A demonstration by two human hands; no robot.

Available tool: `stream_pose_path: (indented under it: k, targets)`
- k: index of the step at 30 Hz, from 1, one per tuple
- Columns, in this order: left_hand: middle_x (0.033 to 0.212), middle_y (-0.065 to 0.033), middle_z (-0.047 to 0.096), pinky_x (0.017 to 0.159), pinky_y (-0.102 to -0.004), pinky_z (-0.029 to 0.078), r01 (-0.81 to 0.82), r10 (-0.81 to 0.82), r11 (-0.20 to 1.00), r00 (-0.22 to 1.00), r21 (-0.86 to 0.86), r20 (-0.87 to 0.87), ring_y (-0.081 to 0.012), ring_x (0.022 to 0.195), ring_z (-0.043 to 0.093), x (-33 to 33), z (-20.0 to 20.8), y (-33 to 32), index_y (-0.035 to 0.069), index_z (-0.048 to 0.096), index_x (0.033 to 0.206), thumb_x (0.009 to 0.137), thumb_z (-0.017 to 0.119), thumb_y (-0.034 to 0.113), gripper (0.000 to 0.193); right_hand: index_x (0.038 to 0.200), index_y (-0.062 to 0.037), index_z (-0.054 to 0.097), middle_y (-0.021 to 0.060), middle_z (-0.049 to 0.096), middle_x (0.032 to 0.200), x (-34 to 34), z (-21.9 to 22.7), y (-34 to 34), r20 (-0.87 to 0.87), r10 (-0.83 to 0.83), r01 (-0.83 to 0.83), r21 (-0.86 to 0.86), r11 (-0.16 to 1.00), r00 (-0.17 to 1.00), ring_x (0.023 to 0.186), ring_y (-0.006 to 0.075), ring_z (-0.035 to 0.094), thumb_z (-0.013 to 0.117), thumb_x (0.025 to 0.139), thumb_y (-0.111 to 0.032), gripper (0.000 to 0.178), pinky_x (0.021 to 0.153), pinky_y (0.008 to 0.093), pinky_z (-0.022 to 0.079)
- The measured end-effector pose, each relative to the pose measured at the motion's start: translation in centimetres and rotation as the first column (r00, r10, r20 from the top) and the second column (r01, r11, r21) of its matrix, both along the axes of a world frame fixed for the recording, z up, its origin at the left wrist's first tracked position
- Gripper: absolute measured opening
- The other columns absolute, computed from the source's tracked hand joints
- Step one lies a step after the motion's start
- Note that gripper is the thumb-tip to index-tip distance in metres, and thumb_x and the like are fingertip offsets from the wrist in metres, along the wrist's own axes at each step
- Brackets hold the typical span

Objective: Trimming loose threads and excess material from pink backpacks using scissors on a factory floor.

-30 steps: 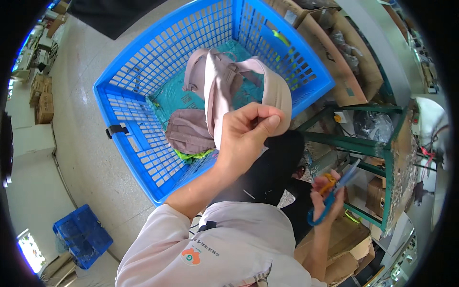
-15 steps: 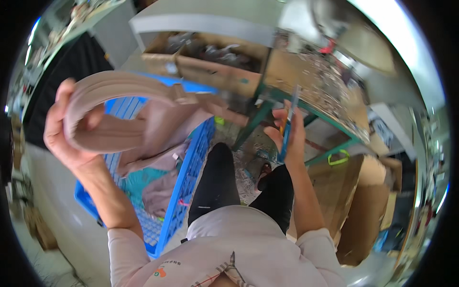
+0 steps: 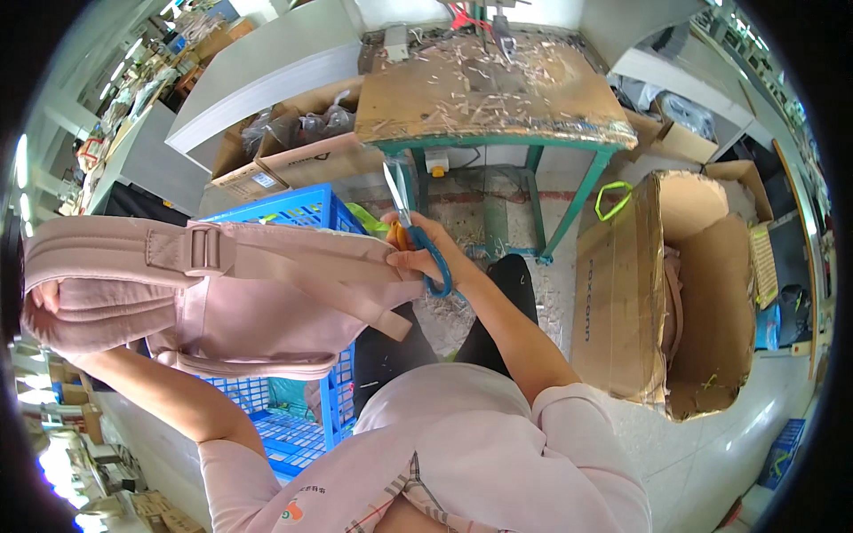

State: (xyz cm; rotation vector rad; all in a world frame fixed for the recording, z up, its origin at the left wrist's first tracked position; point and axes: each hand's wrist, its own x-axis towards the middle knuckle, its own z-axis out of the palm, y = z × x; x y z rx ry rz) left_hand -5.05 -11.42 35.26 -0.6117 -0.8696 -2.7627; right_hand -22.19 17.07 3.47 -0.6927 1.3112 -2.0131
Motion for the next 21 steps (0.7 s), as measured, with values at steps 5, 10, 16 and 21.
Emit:
stream_pose_path:
  k: [5,10,16,21]
  targets:
    - [0.071,-0.0052,0.055,0.054,-0.0157,0.037,-0.363,0.351,0.885,0.932,-0.293,-0.092,-0.0076,0.051,0.044,-2.4,-6.4,0.0,-0.004,0.046,0.108,0.085,0.046,0.02,0.033,0.113,-0.0026,0.047,0.0027,0.055,0.081,2.2,-0.5,3.1,0.091,-0.026,0.022,0.034,0.999,0.995,0.071,0.0091,0.052,0.062,0.068,0.007,0.048,0.065,0.0191,0.042]
    - [0.069,-0.0022,0.06,0.061,-0.0203,0.042,-0.284,0.525,-0.313,0.744,-0.906,-0.414,-0.0088,0.064,0.052,-2.3,-13.4,0.8,0.001,0.061,0.076,0.07,0.055,-0.002,0.01,0.107,-0.0028,0.052,0.0007,0.053,0.078,2.6,1.3,6.0,0.214,-0.166,0.154,0.072,0.985,0.963,0.069,0.0076,0.049,0.063,0.064,0.005,0.046,0.067,0.0189,0.042]
    - [0.069,-0.0058,0.06,0.054,-0.0274,0.042,0.301,0.325,-0.434,0.931,-0.849,0.164,-0.0144,0.063,0.055,-1.3,-19.5,3.4,0.004,0.062,0.082,0.071,0.061,0.001,0.011,0.107,-0.0038,0.053,-0.0001,0.053,0.079,3.4,4.5,6.9,0.116,-0.073,0.058,0.128,0.99,0.991,0.07,0.0071,0.048,0.064,0.064,0.003,0.045,0.068,0.0188,0.041]
    - [0.09,-0.0051,0.061,0.072,-0.027,0.044,-0.089,0.516,-0.134,0.844,-0.987,-0.146,-0.015,0.081,0.056,-7.7,-19.6,0.7,0.004,0.056,0.106,0.071,0.064,0.004,0.036,0.105,-0.0047,0.057,-0.0008,0.056,0.084,5.1,5.0,6.2,0.059,0.014,-0.021,0.119,0.993,0.998,0.072,0.0057,0.048,0.067,0.065,-0.001,0.041,0.066,0.0187,0.041]
